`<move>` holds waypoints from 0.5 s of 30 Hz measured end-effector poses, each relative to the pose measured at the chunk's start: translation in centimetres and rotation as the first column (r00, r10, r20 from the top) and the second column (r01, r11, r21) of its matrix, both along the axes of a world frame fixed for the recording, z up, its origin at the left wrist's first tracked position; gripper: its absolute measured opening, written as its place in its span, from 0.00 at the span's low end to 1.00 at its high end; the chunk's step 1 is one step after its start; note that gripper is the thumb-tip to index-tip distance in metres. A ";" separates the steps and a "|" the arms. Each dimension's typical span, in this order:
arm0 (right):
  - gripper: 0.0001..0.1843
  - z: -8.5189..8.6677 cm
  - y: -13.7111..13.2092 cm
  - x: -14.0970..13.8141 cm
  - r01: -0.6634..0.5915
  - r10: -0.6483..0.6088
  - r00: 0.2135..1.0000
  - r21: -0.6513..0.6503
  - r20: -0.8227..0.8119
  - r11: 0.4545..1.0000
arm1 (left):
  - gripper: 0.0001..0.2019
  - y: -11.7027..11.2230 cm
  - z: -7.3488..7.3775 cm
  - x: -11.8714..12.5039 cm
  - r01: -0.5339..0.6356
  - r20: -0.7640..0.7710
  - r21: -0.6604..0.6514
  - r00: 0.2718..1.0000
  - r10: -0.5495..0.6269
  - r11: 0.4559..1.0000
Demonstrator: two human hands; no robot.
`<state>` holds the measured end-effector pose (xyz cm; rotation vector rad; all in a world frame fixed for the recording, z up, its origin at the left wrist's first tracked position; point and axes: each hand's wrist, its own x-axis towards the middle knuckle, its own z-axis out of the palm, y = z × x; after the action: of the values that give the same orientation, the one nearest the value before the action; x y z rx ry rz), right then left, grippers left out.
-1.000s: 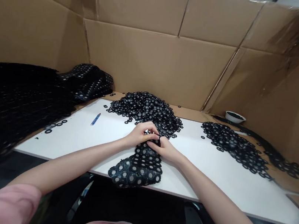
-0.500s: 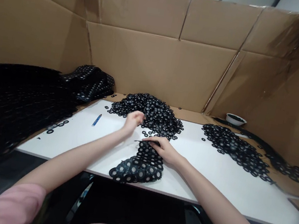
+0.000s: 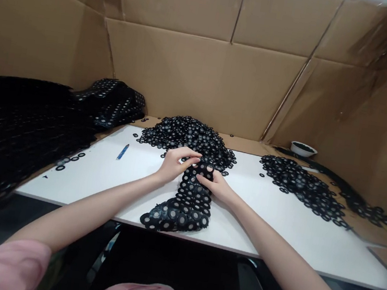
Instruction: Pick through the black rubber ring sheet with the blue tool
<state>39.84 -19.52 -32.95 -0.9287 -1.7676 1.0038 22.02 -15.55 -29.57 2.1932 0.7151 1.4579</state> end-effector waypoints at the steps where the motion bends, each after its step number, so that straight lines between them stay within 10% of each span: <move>1: 0.17 0.0 0.0 0.0 0.006 -0.006 1.000 -0.002 -0.007 1.000 | 0.08 -0.4 0.0 0.1 0.008 -0.044 0.070 0.999 -0.005 0.997; 8: 0.15 0.1 -0.2 -0.1 -0.025 0.025 1.000 0.008 0.005 1.000 | 0.11 -0.3 -0.8 -0.3 0.080 -0.240 0.096 0.969 -0.055 0.992; 15: 0.17 0.4 -0.2 -0.4 -0.026 0.026 1.000 -0.024 0.013 0.999 | 0.13 1.0 -1.1 0.3 0.002 -0.003 -0.276 1.000 -0.003 0.961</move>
<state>39.41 -19.74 -32.52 -0.9313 -1.7862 1.0400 22.29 -14.60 -30.64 1.9823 0.8607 1.2678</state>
